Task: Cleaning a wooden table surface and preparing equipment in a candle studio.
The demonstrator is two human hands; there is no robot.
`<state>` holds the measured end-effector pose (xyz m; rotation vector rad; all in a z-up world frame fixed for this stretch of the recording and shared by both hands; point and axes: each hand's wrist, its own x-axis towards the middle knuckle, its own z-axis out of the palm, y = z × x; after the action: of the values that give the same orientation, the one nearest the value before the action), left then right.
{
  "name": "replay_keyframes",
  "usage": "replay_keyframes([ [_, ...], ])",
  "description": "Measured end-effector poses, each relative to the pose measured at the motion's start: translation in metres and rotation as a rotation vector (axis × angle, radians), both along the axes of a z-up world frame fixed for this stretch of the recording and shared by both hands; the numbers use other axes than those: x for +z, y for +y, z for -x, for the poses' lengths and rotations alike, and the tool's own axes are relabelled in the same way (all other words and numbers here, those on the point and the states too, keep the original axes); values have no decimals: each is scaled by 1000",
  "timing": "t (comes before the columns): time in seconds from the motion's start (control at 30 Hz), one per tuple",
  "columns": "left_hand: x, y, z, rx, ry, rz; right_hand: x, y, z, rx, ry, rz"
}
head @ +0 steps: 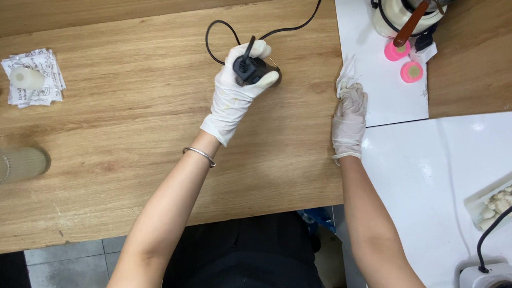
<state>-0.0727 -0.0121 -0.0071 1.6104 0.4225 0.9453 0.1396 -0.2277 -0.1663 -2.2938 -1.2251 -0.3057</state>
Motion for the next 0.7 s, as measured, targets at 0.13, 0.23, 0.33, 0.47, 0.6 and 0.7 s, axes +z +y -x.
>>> replay_keyframes([
  [0.13, 16, 26, 23, 62, 31, -63, -3, 7, 3, 4, 52, 53],
  [0.23, 25, 45, 40, 141, 45, -129, -7, 42, 11, -9, 56, 274],
  [0.33, 37, 55, 58, 203, 35, -142, 12, 101, 35, -146, 247, 449],
  [0.47, 48, 62, 81, 240, 3, -97, 58, 186, 85, -7, 287, 553],
  [0.6, 54, 69, 97, 263, 1, -109, 70, 219, 154, 376, 237, 652],
  [0.7, 59, 76, 101, 251, -6, -55, 97, 209, 151, 502, 237, 703],
])
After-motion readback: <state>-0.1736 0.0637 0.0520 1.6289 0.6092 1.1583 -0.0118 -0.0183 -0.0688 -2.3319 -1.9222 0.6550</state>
